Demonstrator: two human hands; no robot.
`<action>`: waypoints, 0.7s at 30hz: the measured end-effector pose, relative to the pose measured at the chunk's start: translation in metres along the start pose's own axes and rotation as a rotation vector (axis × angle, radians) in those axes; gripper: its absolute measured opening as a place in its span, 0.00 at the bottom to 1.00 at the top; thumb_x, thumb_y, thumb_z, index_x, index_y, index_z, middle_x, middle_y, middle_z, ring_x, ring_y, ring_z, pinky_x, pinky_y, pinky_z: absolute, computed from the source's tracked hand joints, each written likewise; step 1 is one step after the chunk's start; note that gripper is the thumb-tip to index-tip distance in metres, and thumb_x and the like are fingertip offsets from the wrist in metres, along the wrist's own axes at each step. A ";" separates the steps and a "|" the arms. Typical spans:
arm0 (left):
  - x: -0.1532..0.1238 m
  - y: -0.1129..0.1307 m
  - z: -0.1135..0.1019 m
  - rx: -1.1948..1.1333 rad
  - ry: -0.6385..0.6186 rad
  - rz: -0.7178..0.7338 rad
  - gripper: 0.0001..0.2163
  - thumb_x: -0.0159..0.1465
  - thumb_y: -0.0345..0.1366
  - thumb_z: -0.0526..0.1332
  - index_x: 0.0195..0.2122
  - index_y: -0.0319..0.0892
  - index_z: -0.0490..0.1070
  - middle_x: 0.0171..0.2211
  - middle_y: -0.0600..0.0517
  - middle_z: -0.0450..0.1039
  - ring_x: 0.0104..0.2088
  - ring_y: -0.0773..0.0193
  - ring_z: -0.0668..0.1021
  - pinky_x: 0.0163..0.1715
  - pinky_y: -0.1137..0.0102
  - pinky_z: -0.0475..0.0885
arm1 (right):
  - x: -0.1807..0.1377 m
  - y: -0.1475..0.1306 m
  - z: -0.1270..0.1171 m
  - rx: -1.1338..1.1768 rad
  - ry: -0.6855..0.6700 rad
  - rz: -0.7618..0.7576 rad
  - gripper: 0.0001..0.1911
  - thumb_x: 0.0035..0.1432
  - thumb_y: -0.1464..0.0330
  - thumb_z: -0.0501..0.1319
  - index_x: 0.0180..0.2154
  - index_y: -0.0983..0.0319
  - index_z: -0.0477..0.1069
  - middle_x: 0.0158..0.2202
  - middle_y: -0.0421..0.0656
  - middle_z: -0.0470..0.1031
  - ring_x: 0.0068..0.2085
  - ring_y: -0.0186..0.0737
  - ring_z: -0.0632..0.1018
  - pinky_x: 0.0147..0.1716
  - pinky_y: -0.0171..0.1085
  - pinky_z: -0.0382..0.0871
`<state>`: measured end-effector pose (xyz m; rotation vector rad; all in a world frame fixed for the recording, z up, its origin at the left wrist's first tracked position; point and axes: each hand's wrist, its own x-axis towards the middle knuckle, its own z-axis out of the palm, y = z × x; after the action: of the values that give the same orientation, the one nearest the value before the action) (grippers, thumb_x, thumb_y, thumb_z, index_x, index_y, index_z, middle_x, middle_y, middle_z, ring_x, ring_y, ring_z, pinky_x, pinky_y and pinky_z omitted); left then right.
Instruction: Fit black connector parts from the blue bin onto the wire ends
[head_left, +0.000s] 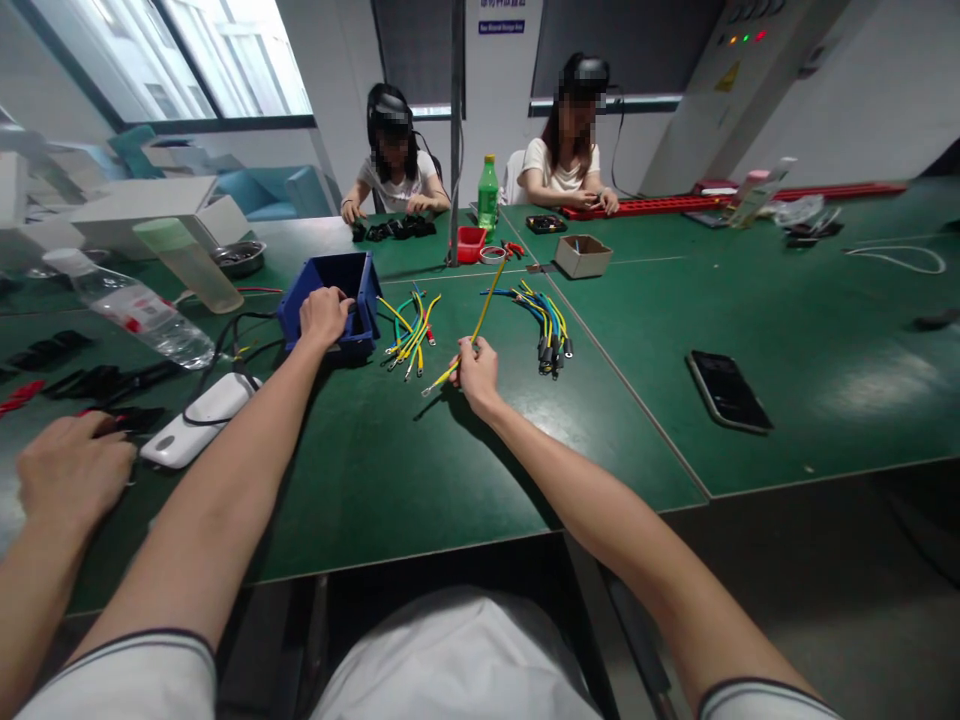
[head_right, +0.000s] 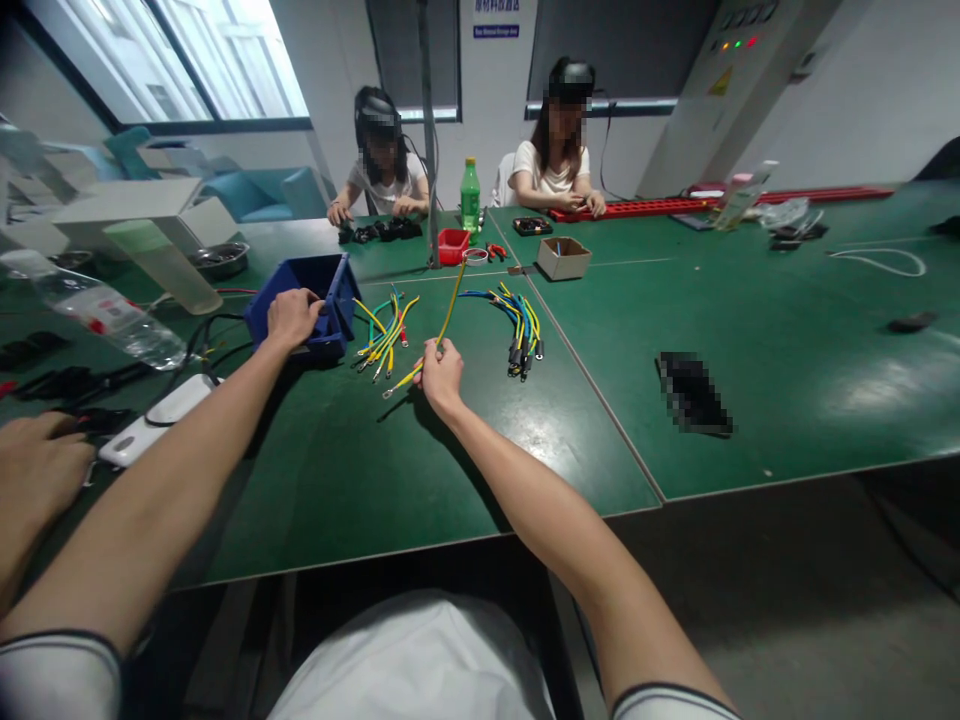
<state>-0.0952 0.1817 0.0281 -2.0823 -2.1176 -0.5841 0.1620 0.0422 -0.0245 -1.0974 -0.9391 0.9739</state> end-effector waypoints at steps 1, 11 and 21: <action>0.000 0.001 -0.001 -0.005 -0.003 -0.011 0.19 0.64 0.46 0.49 0.45 0.40 0.72 0.46 0.38 0.72 0.46 0.45 0.72 0.46 0.56 0.66 | 0.000 0.000 0.000 -0.001 0.000 0.000 0.08 0.60 0.62 0.52 0.36 0.60 0.63 0.18 0.33 0.68 0.13 0.28 0.68 0.11 0.25 0.58; -0.005 0.003 -0.004 -0.094 0.127 -0.121 0.16 0.63 0.43 0.53 0.41 0.40 0.75 0.39 0.40 0.75 0.43 0.47 0.75 0.44 0.58 0.66 | 0.001 0.000 0.000 -0.038 0.000 0.001 0.09 0.60 0.61 0.52 0.35 0.60 0.63 0.17 0.33 0.68 0.13 0.28 0.68 0.10 0.25 0.59; -0.026 0.004 -0.012 -0.177 0.249 0.019 0.12 0.63 0.43 0.55 0.40 0.43 0.72 0.43 0.46 0.74 0.43 0.54 0.74 0.43 0.66 0.66 | 0.001 0.002 -0.001 -0.058 0.009 -0.011 0.09 0.59 0.61 0.53 0.36 0.60 0.64 0.17 0.33 0.68 0.14 0.28 0.69 0.10 0.25 0.59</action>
<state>-0.0916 0.1532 0.0307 -1.9888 -1.9681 -1.0042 0.1626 0.0432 -0.0266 -1.1433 -0.9698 0.9371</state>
